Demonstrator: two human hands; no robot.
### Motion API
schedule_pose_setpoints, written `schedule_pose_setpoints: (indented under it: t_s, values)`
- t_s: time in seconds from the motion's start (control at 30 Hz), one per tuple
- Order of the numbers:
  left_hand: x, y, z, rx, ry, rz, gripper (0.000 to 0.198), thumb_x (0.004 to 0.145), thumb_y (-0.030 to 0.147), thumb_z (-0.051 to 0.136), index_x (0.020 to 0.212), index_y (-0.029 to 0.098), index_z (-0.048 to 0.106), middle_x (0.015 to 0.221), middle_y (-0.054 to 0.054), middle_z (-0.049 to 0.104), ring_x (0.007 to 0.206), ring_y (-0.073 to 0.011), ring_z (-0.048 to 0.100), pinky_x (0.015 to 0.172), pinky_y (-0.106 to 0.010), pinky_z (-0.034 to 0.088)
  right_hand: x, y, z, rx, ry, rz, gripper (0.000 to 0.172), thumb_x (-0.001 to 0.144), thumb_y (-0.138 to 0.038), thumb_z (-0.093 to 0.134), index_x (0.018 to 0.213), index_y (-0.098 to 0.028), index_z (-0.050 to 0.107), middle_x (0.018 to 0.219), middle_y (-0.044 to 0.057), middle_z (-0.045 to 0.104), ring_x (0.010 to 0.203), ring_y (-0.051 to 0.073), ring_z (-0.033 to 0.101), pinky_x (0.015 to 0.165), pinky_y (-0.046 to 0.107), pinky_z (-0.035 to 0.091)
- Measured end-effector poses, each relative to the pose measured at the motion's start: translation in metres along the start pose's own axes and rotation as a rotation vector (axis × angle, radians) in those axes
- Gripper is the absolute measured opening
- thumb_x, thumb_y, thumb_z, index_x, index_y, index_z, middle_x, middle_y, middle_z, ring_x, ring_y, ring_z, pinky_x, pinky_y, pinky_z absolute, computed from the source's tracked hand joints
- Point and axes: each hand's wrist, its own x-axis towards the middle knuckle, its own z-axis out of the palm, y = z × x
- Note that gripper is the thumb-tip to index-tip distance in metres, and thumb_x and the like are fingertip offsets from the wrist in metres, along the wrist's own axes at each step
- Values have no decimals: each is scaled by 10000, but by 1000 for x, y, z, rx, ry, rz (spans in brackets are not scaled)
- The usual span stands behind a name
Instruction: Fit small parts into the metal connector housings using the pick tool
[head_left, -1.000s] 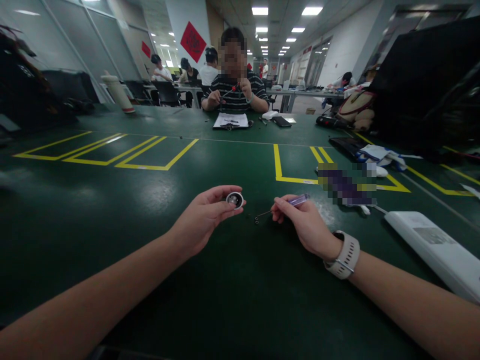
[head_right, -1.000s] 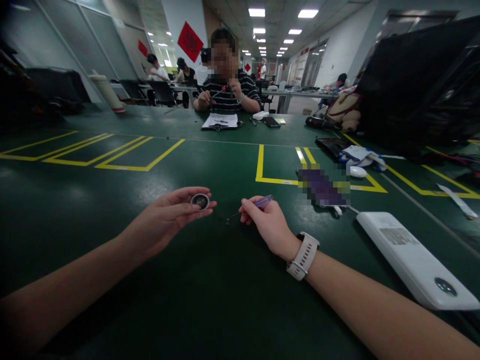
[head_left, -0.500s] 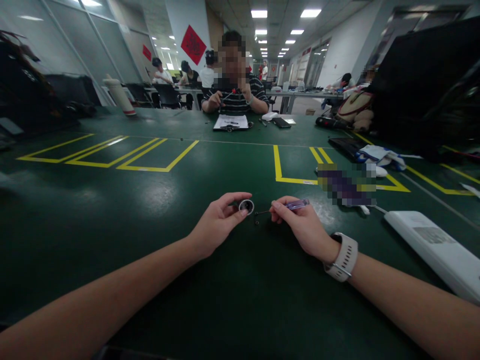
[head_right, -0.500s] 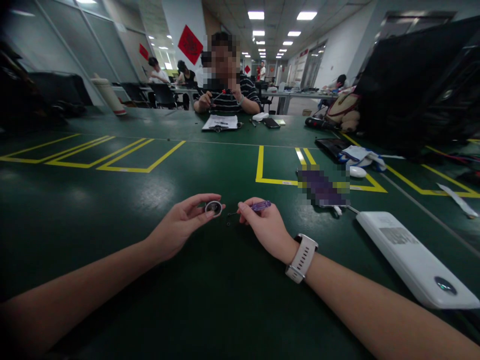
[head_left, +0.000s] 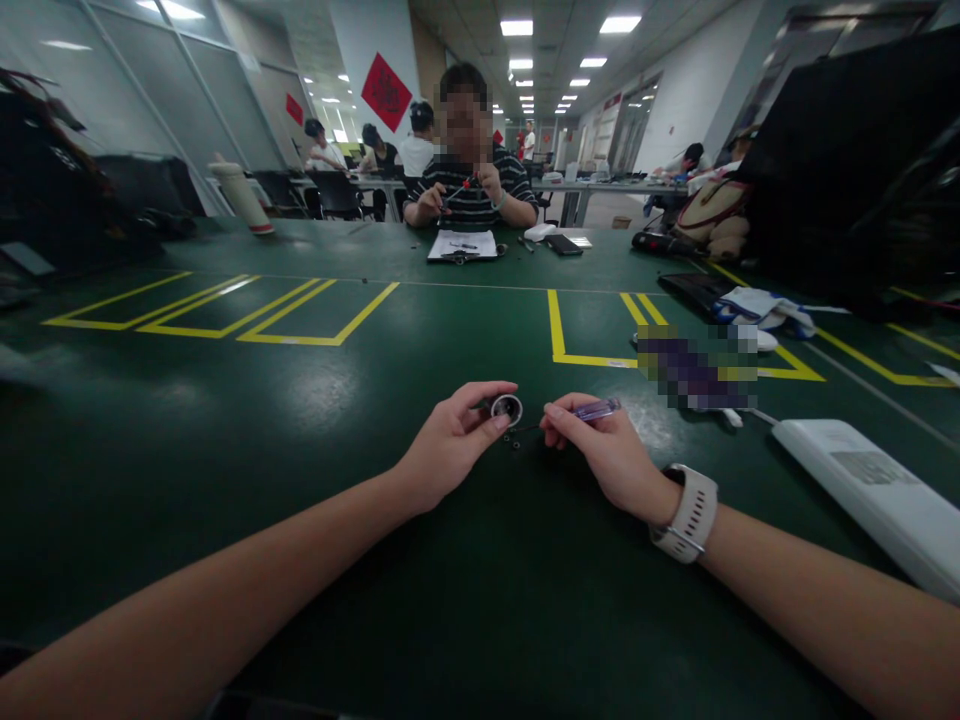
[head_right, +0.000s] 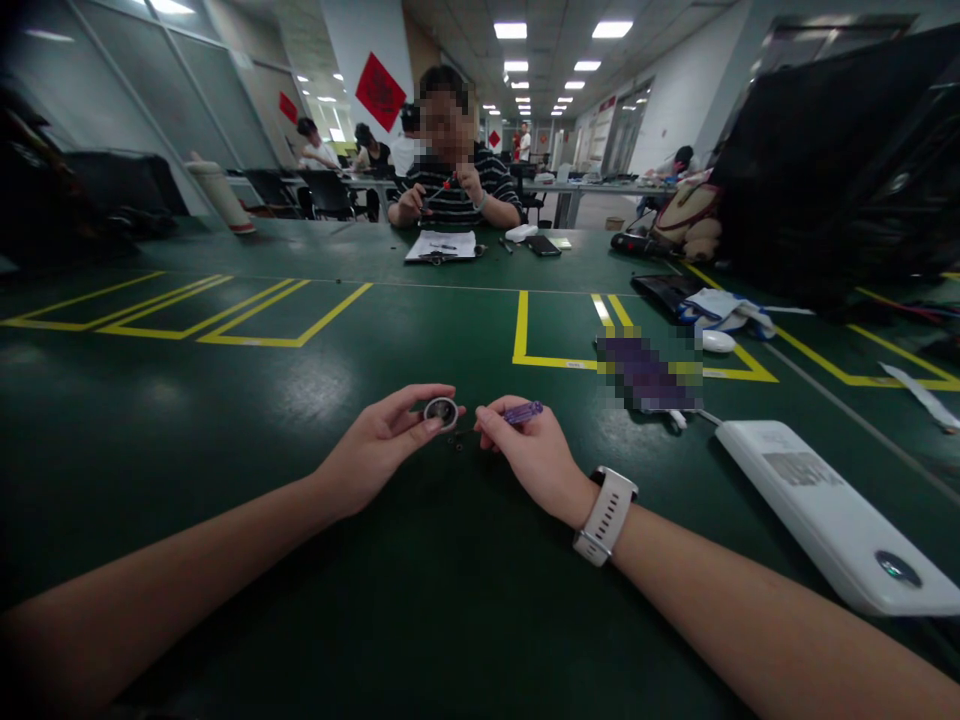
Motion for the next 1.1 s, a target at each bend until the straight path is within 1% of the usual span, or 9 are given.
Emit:
schedule_pose_setpoints:
  t_s: [0.13, 0.23, 0.4, 0.5, 0.63, 0.77, 0.87, 0.97, 1.1]
  values:
    - [5, -6, 3, 26, -49, 42, 335, 802, 182, 555, 1136, 196, 545, 1149, -68, 583, 1006, -167, 590, 914, -327, 449, 0, 0, 1, -6, -14, -8, 230, 811, -374, 553, 700, -176, 590, 616, -8, 562, 602, 134, 530, 590, 279, 422]
    - [6, -9, 4, 39, -63, 67, 317, 798, 174, 553, 1115, 196, 561, 1175, -68, 560, 1027, -168, 577, 922, -328, 443, -1, 0, 1, 4, -20, -11, 230, 805, -373, 561, 692, -175, 595, 613, -7, 565, 603, 136, 534, 589, 279, 423]
    - [6, -7, 4, 53, -43, 45, 324, 795, 175, 556, 1118, 195, 563, 1181, -70, 563, 1043, -170, 571, 921, -319, 445, -2, 5, -1, 106, 92, -76, 230, 804, -356, 570, 651, -186, 594, 574, -21, 551, 556, 122, 512, 557, 265, 402]
    - [5, -5, 2, -4, -26, 17, 346, 799, 178, 558, 1144, 191, 544, 1139, -69, 597, 1039, -171, 582, 936, -328, 440, -3, 6, -1, 125, 57, -57, 227, 807, -341, 567, 644, -185, 587, 575, -24, 545, 551, 118, 505, 553, 261, 395]
    - [3, -2, -1, -108, 24, -10, 351, 789, 188, 584, 1138, 196, 557, 1076, -56, 634, 1019, -176, 596, 959, -350, 430, -3, 2, -1, 68, -9, -27, 230, 820, -341, 547, 658, -181, 582, 584, -22, 540, 563, 119, 509, 560, 261, 396]
    - [-1, 3, -4, -260, 81, -52, 309, 759, 162, 605, 1067, 184, 605, 1047, -50, 648, 1004, -188, 604, 967, -370, 428, -4, -4, -1, -40, 11, -8, 242, 821, -337, 524, 644, -179, 569, 574, -17, 534, 559, 127, 511, 555, 270, 395]
    - [-3, 7, -5, -331, 126, -103, 310, 724, 117, 612, 1028, 174, 625, 1013, -45, 662, 977, -184, 614, 966, -369, 428, -6, -8, 0, -144, 29, -12, 251, 827, -333, 498, 637, -181, 559, 565, -12, 532, 555, 134, 514, 549, 277, 400]
    - [-3, 7, -6, -340, 163, -120, 328, 693, 102, 630, 1014, 169, 634, 994, -41, 670, 984, -186, 609, 975, -370, 417, -11, -10, 3, -269, 7, -92, 254, 846, -327, 481, 650, -184, 557, 584, -6, 538, 564, 137, 518, 545, 277, 401]
    - [-1, 4, -8, -287, 202, -101, 354, 682, 126, 648, 1033, 167, 630, 987, -46, 673, 1016, -204, 594, 996, -396, 386, -16, -11, 6, -388, -15, -355, 222, 867, -274, 483, 685, -178, 565, 633, 5, 554, 610, 138, 525, 576, 281, 404]
